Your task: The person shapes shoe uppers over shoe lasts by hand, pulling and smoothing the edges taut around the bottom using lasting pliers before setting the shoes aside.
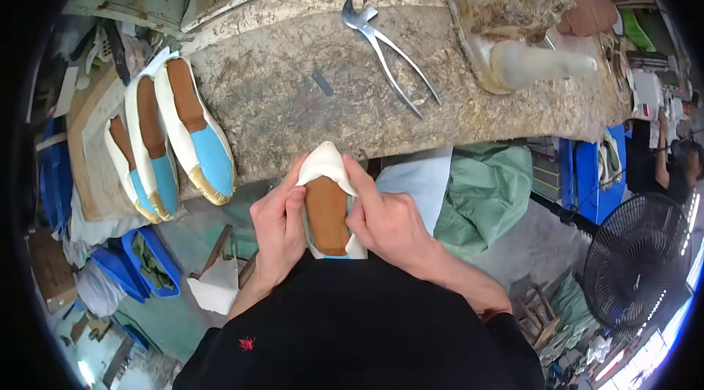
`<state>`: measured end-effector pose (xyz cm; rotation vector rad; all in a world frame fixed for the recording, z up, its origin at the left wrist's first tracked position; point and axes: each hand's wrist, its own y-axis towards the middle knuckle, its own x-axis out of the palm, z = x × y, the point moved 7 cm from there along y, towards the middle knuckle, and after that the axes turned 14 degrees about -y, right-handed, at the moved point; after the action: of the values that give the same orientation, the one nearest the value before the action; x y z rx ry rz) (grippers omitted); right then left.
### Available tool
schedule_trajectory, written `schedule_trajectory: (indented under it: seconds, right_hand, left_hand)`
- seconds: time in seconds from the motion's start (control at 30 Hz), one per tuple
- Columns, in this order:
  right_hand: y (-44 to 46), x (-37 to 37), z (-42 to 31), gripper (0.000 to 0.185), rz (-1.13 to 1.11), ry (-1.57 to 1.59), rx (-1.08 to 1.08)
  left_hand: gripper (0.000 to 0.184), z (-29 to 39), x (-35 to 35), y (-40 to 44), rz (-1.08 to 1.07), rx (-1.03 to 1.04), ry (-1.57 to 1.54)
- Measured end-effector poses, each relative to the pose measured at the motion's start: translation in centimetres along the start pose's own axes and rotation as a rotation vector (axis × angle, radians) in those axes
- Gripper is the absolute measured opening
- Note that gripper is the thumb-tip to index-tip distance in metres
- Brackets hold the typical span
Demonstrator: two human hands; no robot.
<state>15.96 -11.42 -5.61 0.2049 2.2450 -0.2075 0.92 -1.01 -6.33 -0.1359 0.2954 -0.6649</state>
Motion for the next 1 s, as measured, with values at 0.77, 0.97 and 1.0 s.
schedule_trajectory:
  seconds: [0.77, 0.97, 1.0]
  right_hand:
    - [3.6, -0.5, -3.7, 0.057, 0.198, -0.163, -0.207]
    - [3.3, -3.4, -1.9, 0.046, 0.086, -0.055, -0.178]
    - [3.3, -3.6, -1.8, 0.045, -0.016, -0.044, -0.173]
  left_hand:
    - [0.040, 2.1, -2.3, 0.5, -0.011, 0.401, 0.220]
    - [0.045, 4.1, -1.0, 0.6, -0.148, 0.446, 0.254]
    - [0.048, 5.1, -1.0, 0.7, -0.162, 0.491, 0.292]
